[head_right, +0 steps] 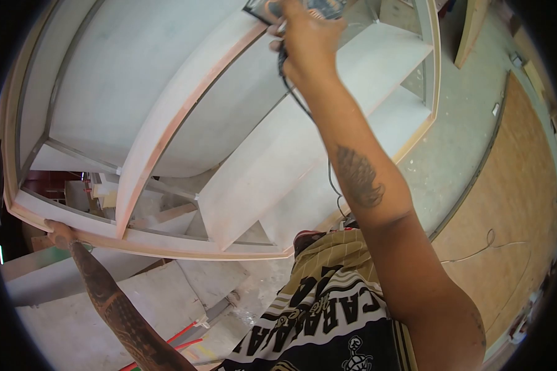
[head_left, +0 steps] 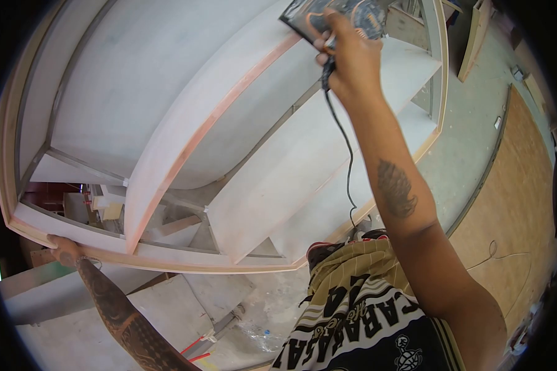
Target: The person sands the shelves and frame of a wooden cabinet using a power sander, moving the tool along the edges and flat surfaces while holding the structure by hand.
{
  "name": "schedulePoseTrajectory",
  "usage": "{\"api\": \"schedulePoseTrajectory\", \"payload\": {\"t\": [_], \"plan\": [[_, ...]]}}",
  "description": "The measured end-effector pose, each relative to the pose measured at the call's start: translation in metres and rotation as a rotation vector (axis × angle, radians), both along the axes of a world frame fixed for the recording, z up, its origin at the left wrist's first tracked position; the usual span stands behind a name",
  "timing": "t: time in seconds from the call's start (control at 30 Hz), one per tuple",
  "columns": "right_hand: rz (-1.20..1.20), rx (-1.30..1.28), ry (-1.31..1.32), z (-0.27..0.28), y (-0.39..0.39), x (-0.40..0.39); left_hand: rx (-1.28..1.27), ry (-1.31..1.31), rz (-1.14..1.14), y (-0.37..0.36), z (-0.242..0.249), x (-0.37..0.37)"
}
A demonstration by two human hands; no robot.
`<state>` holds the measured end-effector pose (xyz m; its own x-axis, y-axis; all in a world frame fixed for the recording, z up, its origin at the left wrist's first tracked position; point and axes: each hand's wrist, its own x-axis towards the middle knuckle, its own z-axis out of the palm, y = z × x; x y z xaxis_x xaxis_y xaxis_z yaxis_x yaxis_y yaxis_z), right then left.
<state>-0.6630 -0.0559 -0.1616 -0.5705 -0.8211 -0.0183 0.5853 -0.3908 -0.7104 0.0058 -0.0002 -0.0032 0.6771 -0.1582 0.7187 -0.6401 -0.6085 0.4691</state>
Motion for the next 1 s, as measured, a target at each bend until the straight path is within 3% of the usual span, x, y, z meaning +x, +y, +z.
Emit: {"api": "schedulePoseTrajectory", "payload": {"t": [0.13, 0.5, 0.77, 1.0], "plan": [[0.038, -0.008, -0.09, 0.004, -0.017, -0.035, 0.008, -0.001, 0.013, -0.002, 0.001, 0.005], [0.007, -0.001, -0.025, 0.005, 0.006, 0.007, 0.014, 0.021, 0.025, -0.002, 0.002, 0.008], [0.003, -0.001, -0.09, 0.004, -0.017, -0.032, 0.016, -0.016, 0.032, -0.003, 0.001, 0.009], [0.021, 0.037, -0.102, 0.007, 0.018, 0.034, 0.04, -0.001, 0.034, -0.003, 0.003, 0.01]]}}
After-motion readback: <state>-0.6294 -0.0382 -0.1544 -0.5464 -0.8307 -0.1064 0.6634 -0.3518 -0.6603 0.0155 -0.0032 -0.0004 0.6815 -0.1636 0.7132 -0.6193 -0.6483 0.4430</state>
